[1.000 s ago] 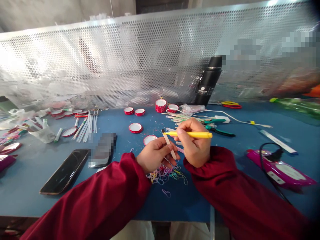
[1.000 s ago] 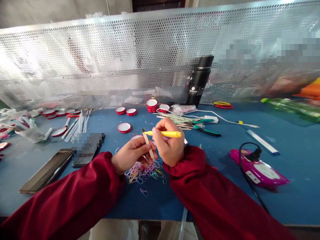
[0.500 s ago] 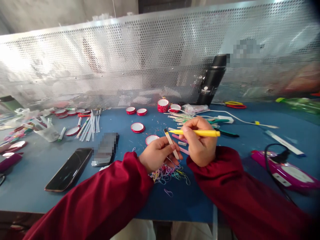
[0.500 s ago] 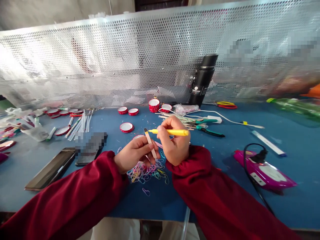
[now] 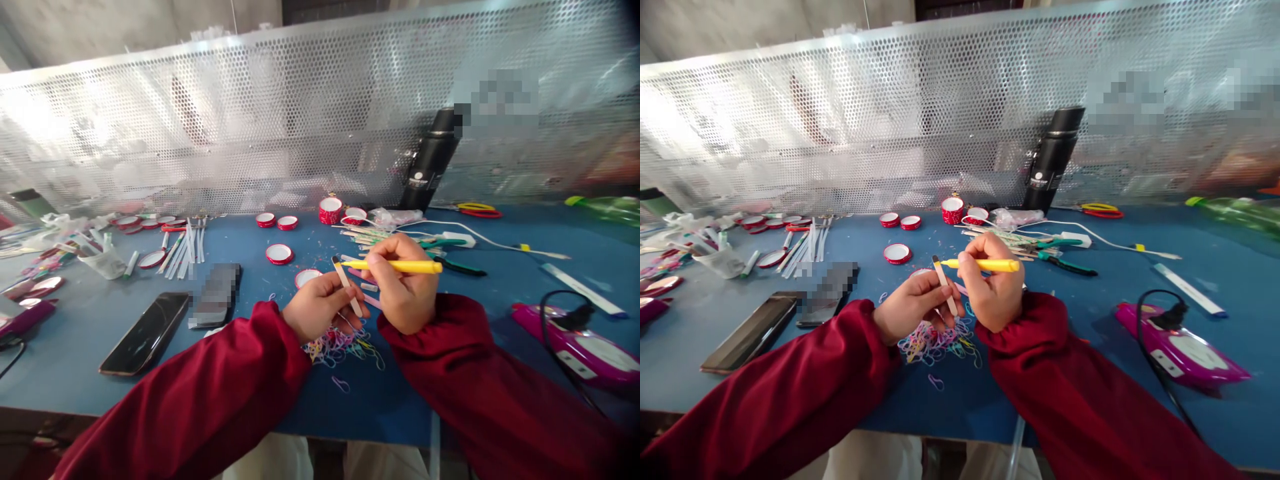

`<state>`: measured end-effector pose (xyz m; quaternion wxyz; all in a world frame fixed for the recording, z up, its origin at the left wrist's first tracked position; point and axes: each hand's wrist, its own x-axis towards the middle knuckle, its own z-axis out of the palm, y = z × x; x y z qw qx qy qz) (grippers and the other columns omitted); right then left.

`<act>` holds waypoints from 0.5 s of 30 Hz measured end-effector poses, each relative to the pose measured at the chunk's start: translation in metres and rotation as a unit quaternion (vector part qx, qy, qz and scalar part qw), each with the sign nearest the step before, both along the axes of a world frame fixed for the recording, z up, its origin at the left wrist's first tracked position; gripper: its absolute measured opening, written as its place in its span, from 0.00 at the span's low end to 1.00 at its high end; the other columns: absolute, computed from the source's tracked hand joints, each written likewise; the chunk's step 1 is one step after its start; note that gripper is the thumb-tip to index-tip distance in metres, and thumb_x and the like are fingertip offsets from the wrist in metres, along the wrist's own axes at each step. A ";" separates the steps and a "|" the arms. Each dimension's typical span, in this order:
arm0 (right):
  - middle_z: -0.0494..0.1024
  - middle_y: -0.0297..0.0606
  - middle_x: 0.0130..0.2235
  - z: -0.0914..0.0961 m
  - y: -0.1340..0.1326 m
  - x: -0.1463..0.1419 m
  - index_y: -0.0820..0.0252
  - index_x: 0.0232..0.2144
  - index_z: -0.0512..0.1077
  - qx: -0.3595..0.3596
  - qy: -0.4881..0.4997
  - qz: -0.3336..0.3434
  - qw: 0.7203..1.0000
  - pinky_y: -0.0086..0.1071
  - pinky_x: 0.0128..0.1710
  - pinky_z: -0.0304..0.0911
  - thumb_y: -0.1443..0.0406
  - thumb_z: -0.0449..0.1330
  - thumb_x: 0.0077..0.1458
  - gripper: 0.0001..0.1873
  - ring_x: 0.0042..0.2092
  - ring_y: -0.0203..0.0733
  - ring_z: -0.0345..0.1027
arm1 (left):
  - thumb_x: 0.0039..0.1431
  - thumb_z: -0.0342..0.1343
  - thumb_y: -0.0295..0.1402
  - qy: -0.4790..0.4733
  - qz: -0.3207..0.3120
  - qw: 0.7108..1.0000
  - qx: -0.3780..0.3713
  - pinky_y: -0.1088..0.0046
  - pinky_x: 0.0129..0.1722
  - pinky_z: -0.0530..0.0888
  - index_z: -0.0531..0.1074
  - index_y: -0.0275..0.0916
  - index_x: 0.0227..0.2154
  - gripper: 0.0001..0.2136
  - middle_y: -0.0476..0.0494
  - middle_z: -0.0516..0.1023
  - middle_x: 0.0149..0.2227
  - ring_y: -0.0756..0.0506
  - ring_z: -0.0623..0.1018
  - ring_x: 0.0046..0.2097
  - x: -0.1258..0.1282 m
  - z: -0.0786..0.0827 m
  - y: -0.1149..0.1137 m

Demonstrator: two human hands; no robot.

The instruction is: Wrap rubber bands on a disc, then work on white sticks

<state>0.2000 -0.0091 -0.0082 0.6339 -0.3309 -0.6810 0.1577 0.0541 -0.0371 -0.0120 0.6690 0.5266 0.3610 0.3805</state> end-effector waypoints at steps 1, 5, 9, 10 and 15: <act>0.69 0.33 0.23 0.000 0.000 0.000 0.55 0.26 0.67 0.003 0.001 -0.003 1.000 0.35 0.26 0.61 0.63 0.57 0.58 0.08 0.24 0.39 0.64 | 0.58 0.57 0.41 -0.002 -0.001 1.000 0.001 0.78 0.23 0.70 0.67 0.35 0.33 0.12 0.47 0.75 0.29 0.54 0.74 0.23 0.000 0.000 0.000; 0.70 0.34 0.23 0.000 0.000 0.001 0.55 0.26 0.67 0.003 0.005 0.007 1.000 0.37 0.26 0.61 0.64 0.57 0.58 0.08 0.24 0.40 0.64 | 0.57 0.58 0.42 -0.004 -0.001 1.000 0.001 0.78 0.23 0.71 0.67 0.35 0.33 0.13 0.46 0.75 0.29 0.54 0.74 0.23 0.000 -0.001 0.000; 0.69 0.33 0.22 0.001 -0.001 0.000 0.55 0.26 0.67 -0.002 0.004 -0.002 1.000 0.37 0.26 0.60 0.64 0.57 0.58 0.08 0.24 0.40 0.64 | 0.57 0.57 0.43 -0.002 0.000 1.000 0.003 0.78 0.23 0.71 0.67 0.35 0.33 0.14 0.46 0.75 0.28 0.53 0.74 0.24 0.000 0.000 -0.001; 0.69 0.33 0.23 0.001 -0.001 0.000 0.55 0.26 0.67 -0.001 0.007 -0.004 1.000 0.37 0.25 0.60 0.64 0.57 0.58 0.08 0.24 0.39 0.64 | 0.57 0.57 0.43 -0.002 0.000 1.000 0.004 0.78 0.23 0.71 0.67 0.35 0.33 0.14 0.47 0.75 0.28 0.53 0.74 0.24 0.000 0.000 -0.001; 0.69 0.32 0.24 0.001 -0.001 0.000 0.56 0.26 0.67 -0.005 -0.002 0.002 1.000 0.35 0.26 0.61 0.62 0.57 0.58 0.09 0.24 0.38 0.64 | 0.55 0.59 0.44 -0.007 -0.001 1.000 0.002 0.78 0.23 0.71 0.67 0.35 0.32 0.16 0.46 0.75 0.28 0.53 0.74 0.23 -0.001 0.000 -0.001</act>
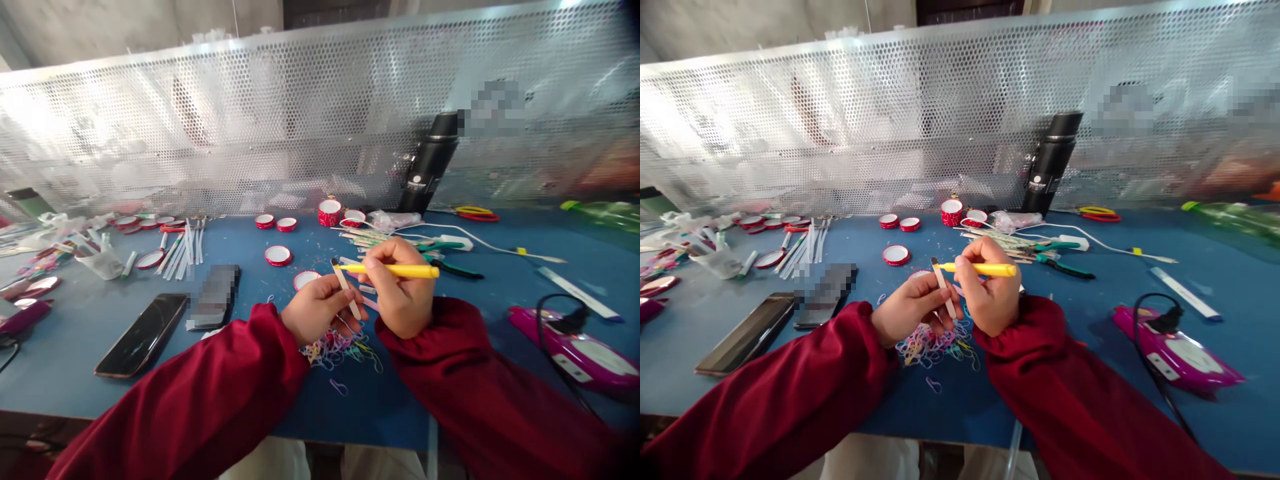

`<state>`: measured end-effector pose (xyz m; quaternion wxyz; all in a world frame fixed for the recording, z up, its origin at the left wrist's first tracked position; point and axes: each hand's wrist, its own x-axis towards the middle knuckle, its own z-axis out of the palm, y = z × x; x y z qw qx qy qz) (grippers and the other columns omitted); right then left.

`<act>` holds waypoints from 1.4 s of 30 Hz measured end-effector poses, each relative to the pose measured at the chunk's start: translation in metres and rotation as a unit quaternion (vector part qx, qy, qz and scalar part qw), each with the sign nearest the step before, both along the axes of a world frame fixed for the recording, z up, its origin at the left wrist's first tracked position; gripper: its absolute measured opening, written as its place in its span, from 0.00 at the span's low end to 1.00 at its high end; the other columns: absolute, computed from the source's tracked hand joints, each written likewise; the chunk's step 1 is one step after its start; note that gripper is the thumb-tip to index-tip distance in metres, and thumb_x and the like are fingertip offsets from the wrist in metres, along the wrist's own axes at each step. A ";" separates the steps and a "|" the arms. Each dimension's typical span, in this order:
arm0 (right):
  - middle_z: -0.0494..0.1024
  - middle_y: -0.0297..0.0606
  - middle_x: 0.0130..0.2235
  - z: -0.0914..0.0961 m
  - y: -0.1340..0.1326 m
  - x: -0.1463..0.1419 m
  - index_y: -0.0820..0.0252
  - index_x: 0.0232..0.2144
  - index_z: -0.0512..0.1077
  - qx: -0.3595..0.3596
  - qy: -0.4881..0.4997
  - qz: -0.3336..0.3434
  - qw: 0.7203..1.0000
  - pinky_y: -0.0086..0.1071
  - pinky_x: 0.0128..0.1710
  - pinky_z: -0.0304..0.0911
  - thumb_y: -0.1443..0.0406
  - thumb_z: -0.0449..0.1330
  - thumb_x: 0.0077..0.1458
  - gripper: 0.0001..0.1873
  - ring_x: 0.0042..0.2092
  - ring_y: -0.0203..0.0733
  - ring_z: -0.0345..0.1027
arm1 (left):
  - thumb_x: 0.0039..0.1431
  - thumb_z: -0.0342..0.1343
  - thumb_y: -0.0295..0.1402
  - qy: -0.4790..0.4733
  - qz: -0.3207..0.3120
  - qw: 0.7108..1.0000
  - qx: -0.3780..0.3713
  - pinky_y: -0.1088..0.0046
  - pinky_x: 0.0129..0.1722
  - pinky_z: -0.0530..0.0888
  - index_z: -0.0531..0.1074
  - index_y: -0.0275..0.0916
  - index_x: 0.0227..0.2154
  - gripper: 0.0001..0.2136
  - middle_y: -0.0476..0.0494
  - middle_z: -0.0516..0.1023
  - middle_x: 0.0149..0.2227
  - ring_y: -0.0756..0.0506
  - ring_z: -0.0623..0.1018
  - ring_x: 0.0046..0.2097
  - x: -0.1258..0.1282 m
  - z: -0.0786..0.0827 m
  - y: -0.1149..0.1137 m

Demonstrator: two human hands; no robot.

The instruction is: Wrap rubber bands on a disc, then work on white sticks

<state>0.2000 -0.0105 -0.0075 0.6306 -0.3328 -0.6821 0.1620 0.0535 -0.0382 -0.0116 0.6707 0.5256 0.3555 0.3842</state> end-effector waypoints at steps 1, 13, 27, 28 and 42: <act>0.69 0.32 0.23 0.000 0.000 0.000 0.56 0.26 0.67 0.002 -0.003 -0.004 1.000 0.35 0.26 0.61 0.63 0.57 0.58 0.09 0.24 0.38 0.64 | 0.55 0.59 0.44 0.000 0.001 1.000 0.000 0.78 0.23 0.71 0.67 0.35 0.32 0.16 0.47 0.75 0.28 0.53 0.74 0.23 0.000 0.000 0.000; 0.69 0.33 0.23 0.000 0.001 0.000 0.55 0.26 0.67 0.014 -0.003 -0.011 1.000 0.37 0.27 0.61 0.64 0.57 0.58 0.08 0.25 0.39 0.65 | 0.57 0.57 0.42 -0.002 -0.003 1.000 -0.001 0.79 0.23 0.71 0.66 0.36 0.33 0.13 0.47 0.75 0.29 0.54 0.74 0.23 0.000 0.000 0.001; 0.69 0.32 0.23 -0.001 0.000 0.000 0.56 0.27 0.66 -0.002 0.010 0.010 1.000 0.35 0.25 0.61 0.62 0.57 0.57 0.08 0.24 0.38 0.64 | 0.57 0.57 0.42 0.016 0.005 1.000 -0.004 0.77 0.24 0.70 0.67 0.36 0.33 0.13 0.47 0.75 0.28 0.53 0.75 0.24 0.000 0.002 -0.001; 0.69 0.31 0.23 -0.001 0.000 0.000 0.57 0.27 0.66 -0.003 0.009 0.007 1.000 0.34 0.25 0.61 0.62 0.57 0.57 0.08 0.24 0.38 0.64 | 0.57 0.57 0.42 0.016 0.007 1.000 -0.002 0.77 0.24 0.70 0.67 0.36 0.33 0.13 0.47 0.75 0.28 0.53 0.75 0.24 0.000 0.002 -0.001; 0.69 0.31 0.23 -0.001 0.000 0.000 0.56 0.27 0.67 0.006 0.009 -0.007 1.000 0.33 0.25 0.62 0.62 0.57 0.58 0.08 0.24 0.37 0.65 | 0.58 0.57 0.40 0.016 0.001 1.000 -0.005 0.79 0.23 0.70 0.66 0.36 0.32 0.12 0.47 0.75 0.28 0.54 0.74 0.24 0.001 0.003 -0.001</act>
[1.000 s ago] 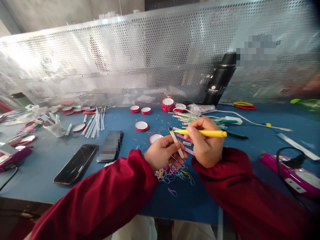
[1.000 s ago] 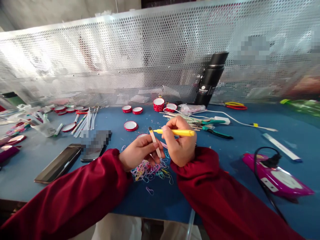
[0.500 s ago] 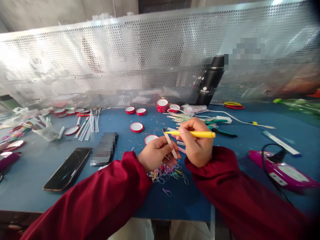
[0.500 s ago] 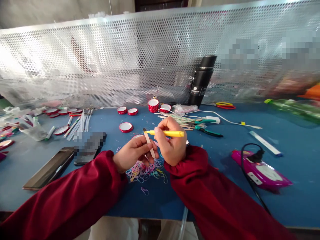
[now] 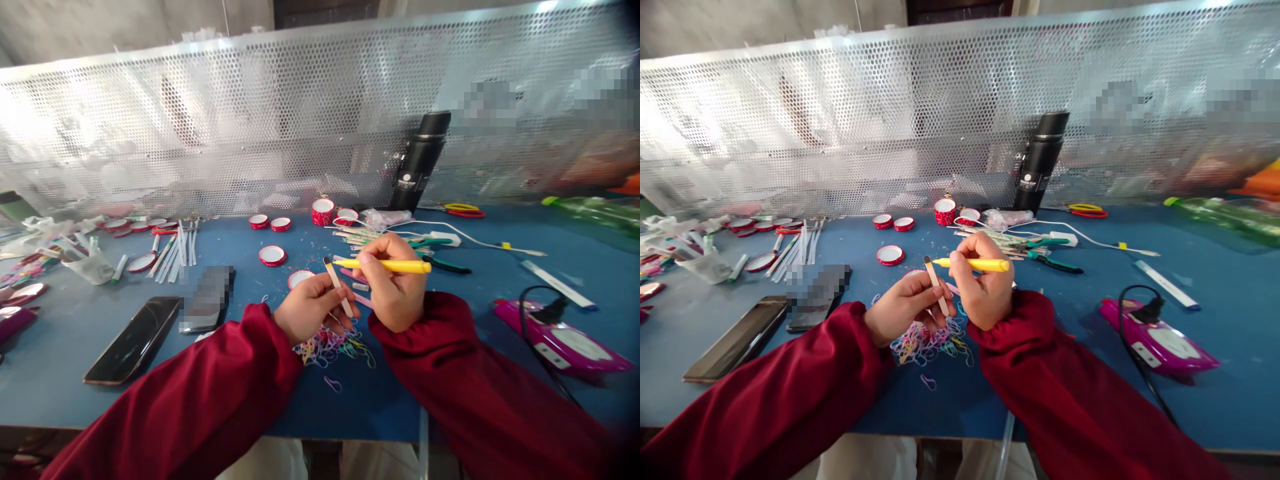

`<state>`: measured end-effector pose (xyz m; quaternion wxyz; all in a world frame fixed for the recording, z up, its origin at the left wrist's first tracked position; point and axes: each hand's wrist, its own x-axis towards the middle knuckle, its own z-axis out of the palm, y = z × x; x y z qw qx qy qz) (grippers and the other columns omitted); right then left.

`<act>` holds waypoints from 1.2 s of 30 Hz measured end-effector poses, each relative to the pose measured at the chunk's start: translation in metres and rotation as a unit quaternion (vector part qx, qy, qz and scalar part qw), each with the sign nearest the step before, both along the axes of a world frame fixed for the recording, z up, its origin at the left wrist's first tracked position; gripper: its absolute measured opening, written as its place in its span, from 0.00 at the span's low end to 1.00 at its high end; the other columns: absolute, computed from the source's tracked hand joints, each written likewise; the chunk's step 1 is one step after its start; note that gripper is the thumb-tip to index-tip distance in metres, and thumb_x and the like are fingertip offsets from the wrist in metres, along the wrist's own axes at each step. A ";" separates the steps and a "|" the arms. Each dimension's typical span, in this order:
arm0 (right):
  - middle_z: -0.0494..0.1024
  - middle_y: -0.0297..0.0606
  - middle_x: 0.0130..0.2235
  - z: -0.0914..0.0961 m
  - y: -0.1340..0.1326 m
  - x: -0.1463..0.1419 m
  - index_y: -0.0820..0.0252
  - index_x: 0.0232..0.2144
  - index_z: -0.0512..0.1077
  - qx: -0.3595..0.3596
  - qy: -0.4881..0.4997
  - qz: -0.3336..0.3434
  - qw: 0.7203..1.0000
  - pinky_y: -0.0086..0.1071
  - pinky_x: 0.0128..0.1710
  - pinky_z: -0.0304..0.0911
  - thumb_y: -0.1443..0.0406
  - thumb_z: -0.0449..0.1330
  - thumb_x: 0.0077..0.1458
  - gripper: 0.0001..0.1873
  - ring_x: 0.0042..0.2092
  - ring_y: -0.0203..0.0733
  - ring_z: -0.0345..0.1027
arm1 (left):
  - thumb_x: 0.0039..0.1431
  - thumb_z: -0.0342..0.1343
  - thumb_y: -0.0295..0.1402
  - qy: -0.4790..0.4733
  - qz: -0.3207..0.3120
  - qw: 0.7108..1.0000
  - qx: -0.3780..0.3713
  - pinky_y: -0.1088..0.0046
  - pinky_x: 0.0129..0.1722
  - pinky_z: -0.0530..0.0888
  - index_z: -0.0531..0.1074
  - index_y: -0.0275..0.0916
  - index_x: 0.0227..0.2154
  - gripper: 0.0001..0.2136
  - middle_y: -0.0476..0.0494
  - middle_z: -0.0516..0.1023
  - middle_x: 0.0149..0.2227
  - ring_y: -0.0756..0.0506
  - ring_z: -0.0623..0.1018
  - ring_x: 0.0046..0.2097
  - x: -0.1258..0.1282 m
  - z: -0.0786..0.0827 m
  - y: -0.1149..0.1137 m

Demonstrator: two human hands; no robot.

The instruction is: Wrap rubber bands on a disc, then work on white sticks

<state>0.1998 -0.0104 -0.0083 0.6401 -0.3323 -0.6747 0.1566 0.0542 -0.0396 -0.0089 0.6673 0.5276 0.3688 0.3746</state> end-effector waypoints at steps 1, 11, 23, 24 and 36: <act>0.69 0.31 0.23 0.000 0.000 0.000 0.56 0.27 0.67 -0.001 0.000 0.006 1.000 0.33 0.25 0.62 0.62 0.57 0.58 0.08 0.24 0.37 0.65 | 0.58 0.57 0.41 0.000 -0.002 1.000 -0.001 0.79 0.23 0.71 0.66 0.36 0.32 0.12 0.47 0.75 0.28 0.54 0.74 0.24 0.000 0.000 0.000; 0.69 0.31 0.24 0.001 -0.001 -0.001 0.57 0.27 0.66 0.000 -0.002 0.013 1.000 0.33 0.25 0.61 0.62 0.57 0.58 0.08 0.24 0.37 0.64 | 0.57 0.57 0.42 -0.001 -0.001 1.000 0.004 0.78 0.23 0.71 0.66 0.36 0.32 0.13 0.47 0.75 0.28 0.53 0.75 0.24 -0.001 -0.001 0.001; 0.69 0.31 0.23 0.000 -0.001 -0.001 0.57 0.27 0.66 -0.004 -0.007 0.029 1.000 0.32 0.24 0.61 0.62 0.57 0.57 0.08 0.23 0.37 0.65 | 0.56 0.58 0.42 0.002 0.006 1.000 0.005 0.77 0.23 0.70 0.66 0.37 0.32 0.13 0.48 0.75 0.28 0.53 0.75 0.24 -0.001 -0.002 0.000; 0.69 0.31 0.22 0.000 -0.001 -0.002 0.57 0.26 0.66 -0.004 -0.009 0.029 1.000 0.32 0.24 0.60 0.62 0.57 0.57 0.08 0.23 0.37 0.64 | 0.56 0.58 0.41 0.002 0.008 1.000 0.005 0.77 0.23 0.70 0.66 0.37 0.32 0.12 0.48 0.75 0.28 0.53 0.74 0.24 -0.001 -0.002 0.000; 0.68 0.30 0.22 -0.001 -0.001 -0.001 0.57 0.27 0.66 -0.001 -0.017 0.020 1.000 0.33 0.24 0.59 0.64 0.57 0.57 0.07 0.23 0.37 0.64 | 0.58 0.56 0.39 0.004 0.013 1.000 0.002 0.78 0.23 0.70 0.66 0.37 0.32 0.11 0.48 0.74 0.28 0.53 0.74 0.24 0.000 -0.001 0.000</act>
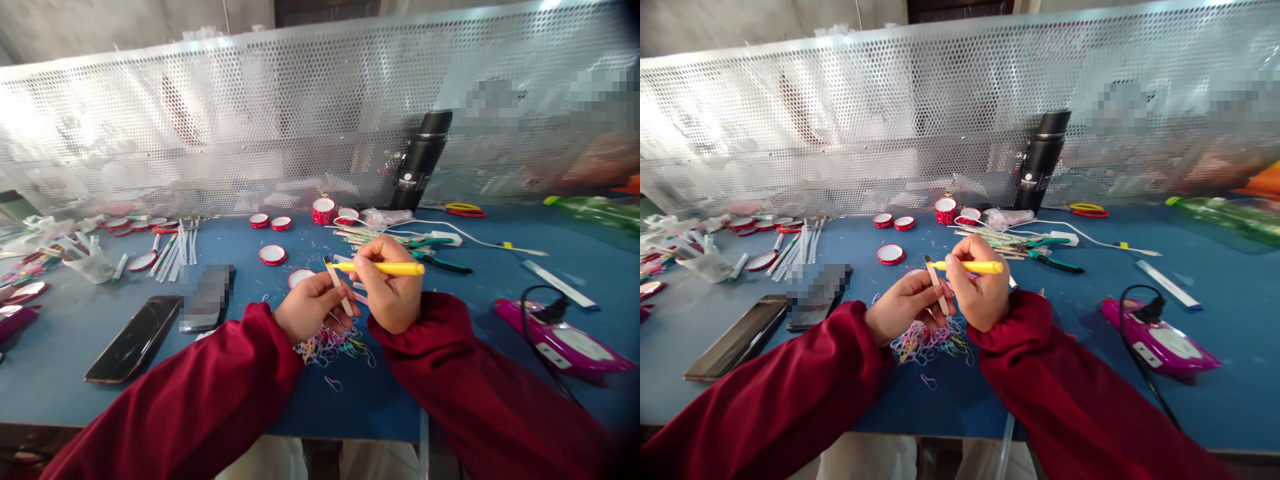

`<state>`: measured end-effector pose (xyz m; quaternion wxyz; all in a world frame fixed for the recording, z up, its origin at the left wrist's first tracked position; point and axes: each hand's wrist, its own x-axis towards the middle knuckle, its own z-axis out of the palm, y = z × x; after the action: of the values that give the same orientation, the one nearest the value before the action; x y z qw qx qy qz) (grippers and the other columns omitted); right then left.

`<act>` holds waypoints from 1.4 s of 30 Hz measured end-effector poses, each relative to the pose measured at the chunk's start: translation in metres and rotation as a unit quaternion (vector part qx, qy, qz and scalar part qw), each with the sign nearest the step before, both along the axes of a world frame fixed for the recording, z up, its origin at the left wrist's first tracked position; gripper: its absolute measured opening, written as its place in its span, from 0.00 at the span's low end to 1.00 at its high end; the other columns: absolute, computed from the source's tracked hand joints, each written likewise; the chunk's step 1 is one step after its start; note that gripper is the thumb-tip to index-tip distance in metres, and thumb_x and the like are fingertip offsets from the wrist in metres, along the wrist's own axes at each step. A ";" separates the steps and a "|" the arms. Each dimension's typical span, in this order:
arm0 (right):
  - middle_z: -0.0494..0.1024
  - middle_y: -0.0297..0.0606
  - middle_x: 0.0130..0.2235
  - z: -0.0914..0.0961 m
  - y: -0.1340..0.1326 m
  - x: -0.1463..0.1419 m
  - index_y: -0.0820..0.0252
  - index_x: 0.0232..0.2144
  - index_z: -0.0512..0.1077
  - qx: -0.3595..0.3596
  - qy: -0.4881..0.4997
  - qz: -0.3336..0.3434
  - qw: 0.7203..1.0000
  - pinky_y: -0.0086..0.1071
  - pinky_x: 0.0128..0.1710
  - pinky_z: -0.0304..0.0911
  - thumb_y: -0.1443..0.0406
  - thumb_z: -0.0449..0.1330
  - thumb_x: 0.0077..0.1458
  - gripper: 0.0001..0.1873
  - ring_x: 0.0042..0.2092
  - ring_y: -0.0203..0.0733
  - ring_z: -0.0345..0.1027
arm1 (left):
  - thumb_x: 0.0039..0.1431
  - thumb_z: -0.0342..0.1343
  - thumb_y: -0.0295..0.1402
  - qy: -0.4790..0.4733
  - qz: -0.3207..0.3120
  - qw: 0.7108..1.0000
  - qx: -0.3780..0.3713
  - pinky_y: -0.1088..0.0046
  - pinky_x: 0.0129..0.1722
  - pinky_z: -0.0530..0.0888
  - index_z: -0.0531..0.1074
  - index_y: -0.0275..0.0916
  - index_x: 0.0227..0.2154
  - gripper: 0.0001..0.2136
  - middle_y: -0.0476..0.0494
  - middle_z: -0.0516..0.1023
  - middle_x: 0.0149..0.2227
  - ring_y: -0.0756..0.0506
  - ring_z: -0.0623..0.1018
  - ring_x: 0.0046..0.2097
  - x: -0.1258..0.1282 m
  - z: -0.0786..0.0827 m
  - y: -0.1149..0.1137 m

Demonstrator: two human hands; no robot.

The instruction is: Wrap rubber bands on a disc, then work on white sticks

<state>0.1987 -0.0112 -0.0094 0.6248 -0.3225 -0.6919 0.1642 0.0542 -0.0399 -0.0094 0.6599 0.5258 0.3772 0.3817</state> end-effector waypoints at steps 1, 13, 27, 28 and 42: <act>0.68 0.30 0.22 0.000 0.000 0.000 0.57 0.26 0.66 -0.001 0.005 -0.005 1.000 0.33 0.24 0.59 0.64 0.57 0.57 0.07 0.23 0.37 0.64 | 0.58 0.56 0.40 0.000 0.001 1.000 0.000 0.78 0.23 0.70 0.66 0.37 0.32 0.11 0.48 0.74 0.28 0.53 0.74 0.24 0.000 0.000 0.000; 0.68 0.31 0.23 -0.001 0.001 0.001 0.57 0.27 0.66 0.001 0.002 -0.025 1.000 0.34 0.25 0.60 0.62 0.57 0.58 0.09 0.24 0.37 0.64 | 0.56 0.58 0.42 -0.005 -0.005 1.000 0.002 0.78 0.23 0.70 0.66 0.36 0.33 0.14 0.47 0.75 0.29 0.54 0.74 0.23 0.000 -0.001 0.001; 0.70 0.34 0.24 0.000 0.001 0.001 0.54 0.27 0.67 0.005 0.012 -0.010 1.000 0.38 0.25 0.60 0.63 0.57 0.59 0.08 0.24 0.40 0.64 | 0.59 0.56 0.39 -0.020 -0.012 1.000 0.006 0.78 0.22 0.71 0.67 0.35 0.34 0.11 0.47 0.75 0.29 0.53 0.75 0.23 0.000 -0.003 0.003; 0.70 0.34 0.24 0.000 0.001 0.001 0.54 0.27 0.67 0.003 0.010 -0.010 1.000 0.38 0.25 0.60 0.63 0.57 0.58 0.08 0.24 0.40 0.64 | 0.59 0.55 0.38 -0.021 -0.012 1.000 0.006 0.78 0.22 0.71 0.67 0.35 0.34 0.10 0.47 0.75 0.29 0.53 0.75 0.23 0.000 -0.004 0.003; 0.69 0.32 0.23 -0.001 0.002 0.001 0.56 0.27 0.66 0.003 0.008 -0.014 1.000 0.36 0.25 0.61 0.63 0.57 0.59 0.08 0.24 0.39 0.65 | 0.56 0.58 0.43 -0.020 -0.011 1.000 0.005 0.78 0.23 0.71 0.67 0.36 0.33 0.14 0.47 0.75 0.28 0.53 0.75 0.23 0.000 -0.004 0.003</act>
<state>0.1997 -0.0088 -0.0103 0.6333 -0.3295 -0.6827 0.1559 0.0544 -0.0372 -0.0135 0.6687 0.5254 0.3561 0.3872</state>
